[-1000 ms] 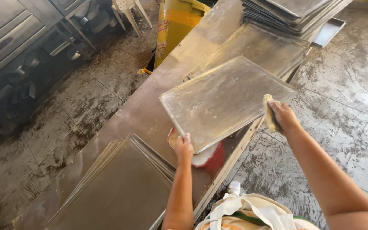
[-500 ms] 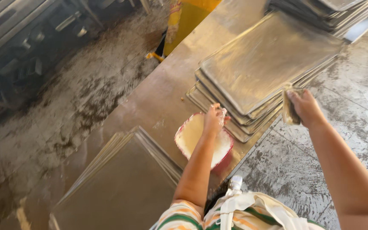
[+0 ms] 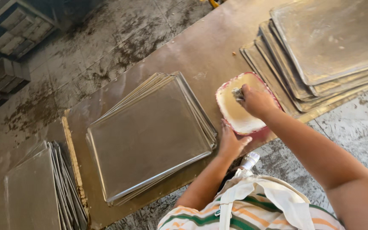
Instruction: The person repeatedly greases metal baking trays with a white substance using a cloth. They take trays from a stack, apply the substance, and place them on a separate stack.
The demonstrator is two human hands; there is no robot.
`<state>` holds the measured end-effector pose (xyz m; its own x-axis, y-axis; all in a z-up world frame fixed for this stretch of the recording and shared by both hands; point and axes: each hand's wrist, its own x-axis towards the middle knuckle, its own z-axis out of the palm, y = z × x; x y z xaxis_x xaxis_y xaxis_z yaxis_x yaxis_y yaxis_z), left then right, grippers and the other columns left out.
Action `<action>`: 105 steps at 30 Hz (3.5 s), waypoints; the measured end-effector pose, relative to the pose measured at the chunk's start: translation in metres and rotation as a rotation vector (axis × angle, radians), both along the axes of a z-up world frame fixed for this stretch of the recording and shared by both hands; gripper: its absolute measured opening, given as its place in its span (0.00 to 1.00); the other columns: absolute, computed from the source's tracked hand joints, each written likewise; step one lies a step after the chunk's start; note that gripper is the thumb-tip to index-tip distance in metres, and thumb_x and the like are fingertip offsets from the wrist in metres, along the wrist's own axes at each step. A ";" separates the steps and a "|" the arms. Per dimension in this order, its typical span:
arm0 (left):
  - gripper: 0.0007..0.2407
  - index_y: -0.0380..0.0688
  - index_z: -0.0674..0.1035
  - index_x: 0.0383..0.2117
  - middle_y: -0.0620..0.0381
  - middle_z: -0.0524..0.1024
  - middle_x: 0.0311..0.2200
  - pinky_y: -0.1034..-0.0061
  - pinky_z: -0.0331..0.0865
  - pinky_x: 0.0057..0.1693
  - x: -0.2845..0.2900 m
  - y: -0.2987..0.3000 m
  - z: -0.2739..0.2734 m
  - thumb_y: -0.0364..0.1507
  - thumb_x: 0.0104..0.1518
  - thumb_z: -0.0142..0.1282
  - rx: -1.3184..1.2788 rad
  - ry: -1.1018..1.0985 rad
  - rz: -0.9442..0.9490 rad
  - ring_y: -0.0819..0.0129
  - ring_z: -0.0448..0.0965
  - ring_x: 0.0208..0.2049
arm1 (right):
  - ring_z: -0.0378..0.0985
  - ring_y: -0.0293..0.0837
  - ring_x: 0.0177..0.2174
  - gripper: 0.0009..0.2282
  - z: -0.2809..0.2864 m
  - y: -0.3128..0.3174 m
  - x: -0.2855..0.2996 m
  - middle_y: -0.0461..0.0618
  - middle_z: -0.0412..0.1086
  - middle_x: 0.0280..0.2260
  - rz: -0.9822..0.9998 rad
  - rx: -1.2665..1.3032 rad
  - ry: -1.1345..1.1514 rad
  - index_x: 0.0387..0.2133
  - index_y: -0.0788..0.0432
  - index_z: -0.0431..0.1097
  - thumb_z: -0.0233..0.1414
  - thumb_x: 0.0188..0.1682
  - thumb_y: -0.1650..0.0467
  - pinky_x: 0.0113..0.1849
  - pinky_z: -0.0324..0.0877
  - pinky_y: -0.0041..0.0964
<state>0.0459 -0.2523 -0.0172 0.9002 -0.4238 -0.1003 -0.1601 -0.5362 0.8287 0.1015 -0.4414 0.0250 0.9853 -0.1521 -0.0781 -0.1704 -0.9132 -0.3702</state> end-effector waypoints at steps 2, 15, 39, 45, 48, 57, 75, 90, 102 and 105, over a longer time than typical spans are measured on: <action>0.36 0.26 0.64 0.58 0.31 0.68 0.57 0.60 0.66 0.62 -0.010 -0.003 -0.014 0.33 0.45 0.72 -0.003 0.154 0.038 0.43 0.71 0.58 | 0.79 0.59 0.39 0.11 -0.028 0.001 0.021 0.58 0.75 0.39 -0.006 -0.182 -0.106 0.45 0.58 0.63 0.47 0.59 0.63 0.39 0.72 0.57; 0.39 0.33 0.51 0.69 0.41 0.64 0.61 0.69 0.73 0.59 -0.015 0.019 -0.067 0.18 0.51 0.64 -0.531 0.187 0.010 0.54 0.72 0.58 | 0.78 0.45 0.37 0.13 -0.038 0.015 -0.019 0.55 0.78 0.38 0.017 0.638 0.146 0.45 0.61 0.73 0.54 0.53 0.64 0.40 0.72 0.40; 0.22 0.36 0.74 0.54 0.44 0.77 0.49 0.64 0.71 0.56 0.063 0.619 -0.079 0.44 0.65 0.50 -0.296 0.012 0.946 0.53 0.76 0.48 | 0.78 0.49 0.34 0.15 0.016 0.301 -0.018 0.58 0.76 0.36 -0.003 0.548 0.006 0.51 0.61 0.70 0.53 0.56 0.64 0.38 0.71 0.43; 0.28 0.42 0.65 0.64 0.49 0.64 0.62 0.67 0.54 0.64 0.115 0.643 -0.117 0.49 0.64 0.44 -0.555 0.354 0.848 0.57 0.63 0.63 | 0.80 0.57 0.41 0.21 -0.003 0.356 0.018 0.59 0.77 0.43 -0.006 0.321 -0.127 0.55 0.58 0.68 0.57 0.51 0.62 0.42 0.73 0.49; 0.31 0.43 0.62 0.67 0.51 0.62 0.65 0.67 0.53 0.67 0.121 0.640 -0.122 0.51 0.64 0.43 -0.565 0.437 0.785 0.59 0.60 0.66 | 0.80 0.56 0.43 0.18 -0.007 0.313 0.015 0.60 0.76 0.44 -0.208 0.329 -0.294 0.53 0.60 0.71 0.56 0.56 0.61 0.44 0.73 0.48; 0.30 0.46 0.60 0.70 0.57 0.63 0.67 0.74 0.54 0.67 0.135 0.632 -0.131 0.49 0.66 0.39 -0.662 0.330 0.737 0.69 0.61 0.66 | 0.67 0.62 0.50 0.28 -0.073 0.183 0.042 0.69 0.67 0.49 -0.439 0.548 0.002 0.55 0.68 0.66 0.44 0.62 0.52 0.49 0.60 0.57; 0.22 0.32 0.62 0.67 0.53 0.52 0.73 0.72 0.54 0.71 0.130 0.616 -0.111 0.34 0.72 0.40 -0.528 -0.186 0.373 0.66 0.58 0.69 | 0.76 0.69 0.48 0.47 -0.069 0.221 0.119 0.78 0.72 0.46 -0.230 0.219 0.172 0.55 0.74 0.65 0.46 0.46 0.38 0.50 0.68 0.54; 0.29 0.41 0.53 0.73 0.56 0.59 0.69 0.75 0.55 0.69 0.105 0.589 -0.124 0.37 0.68 0.47 -0.814 0.188 0.487 0.70 0.60 0.66 | 0.80 0.70 0.48 0.50 -0.071 0.181 0.101 0.77 0.76 0.46 -0.340 0.223 0.340 0.52 0.75 0.73 0.41 0.45 0.35 0.50 0.72 0.56; 0.33 0.35 0.46 0.72 0.48 0.55 0.68 0.73 0.54 0.71 0.109 0.557 -0.127 0.35 0.67 0.48 -0.996 0.082 0.480 0.71 0.62 0.66 | 0.69 0.71 0.53 0.46 -0.042 0.188 0.056 0.79 0.64 0.54 -0.289 0.176 0.082 0.66 0.68 0.55 0.48 0.47 0.41 0.52 0.65 0.56; 0.28 0.32 0.57 0.70 0.45 0.62 0.66 0.71 0.56 0.68 0.099 0.551 -0.107 0.35 0.68 0.52 -0.626 -0.190 0.619 0.66 0.63 0.65 | 0.65 0.66 0.59 0.41 -0.016 0.248 0.029 0.68 0.61 0.62 -0.053 -0.292 -0.237 0.67 0.61 0.55 0.46 0.51 0.42 0.54 0.63 0.56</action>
